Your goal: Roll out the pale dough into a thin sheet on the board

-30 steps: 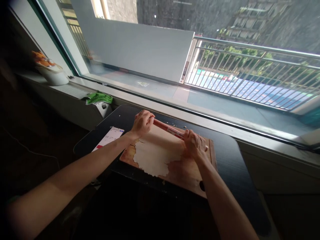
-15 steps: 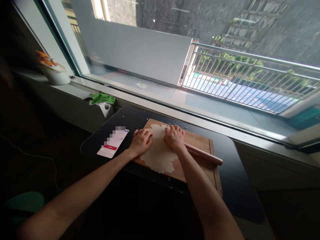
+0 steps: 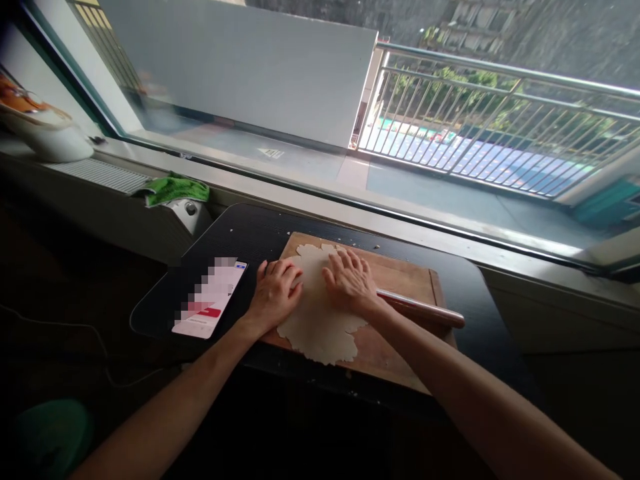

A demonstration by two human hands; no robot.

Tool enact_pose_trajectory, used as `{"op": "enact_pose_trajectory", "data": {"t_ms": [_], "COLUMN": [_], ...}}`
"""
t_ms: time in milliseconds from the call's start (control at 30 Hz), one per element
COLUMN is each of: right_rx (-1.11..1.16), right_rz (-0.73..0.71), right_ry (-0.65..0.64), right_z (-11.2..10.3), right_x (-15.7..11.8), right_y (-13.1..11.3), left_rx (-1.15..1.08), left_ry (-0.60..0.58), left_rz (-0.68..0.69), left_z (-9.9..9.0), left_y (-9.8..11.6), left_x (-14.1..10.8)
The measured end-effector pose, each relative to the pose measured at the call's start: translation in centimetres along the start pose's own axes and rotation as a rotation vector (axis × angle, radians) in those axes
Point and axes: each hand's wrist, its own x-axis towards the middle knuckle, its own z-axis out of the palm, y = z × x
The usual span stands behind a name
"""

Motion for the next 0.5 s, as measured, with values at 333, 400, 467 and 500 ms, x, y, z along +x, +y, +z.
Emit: {"op": "enact_pose_trajectory", "data": {"t_ms": [333, 400, 467, 500], "right_rx": [0.024, 0.042, 0.056, 0.062], "right_rz": [0.077, 0.024, 0.040, 0.080], "right_ry": [0.089, 0.054, 0.050, 0.050], "right_z": [-0.2, 0.0, -0.1, -0.3], "right_x": [1.1, 0.0, 0.5, 1.4], "right_y": [-2.2, -2.6, -2.2, -1.6], "left_rx": [0.021, 0.021, 0.020, 0.018], "left_ry": [-0.019, -0.024, -0.022, -0.020], "left_rz": [0.003, 0.005, 0.003, 0.002], "left_z": [-0.2, -0.1, 0.0, 0.0], "left_y": [0.0, -0.1, -0.1, -0.1], "left_x": [0.0, 0.0, 0.0, 0.0]}}
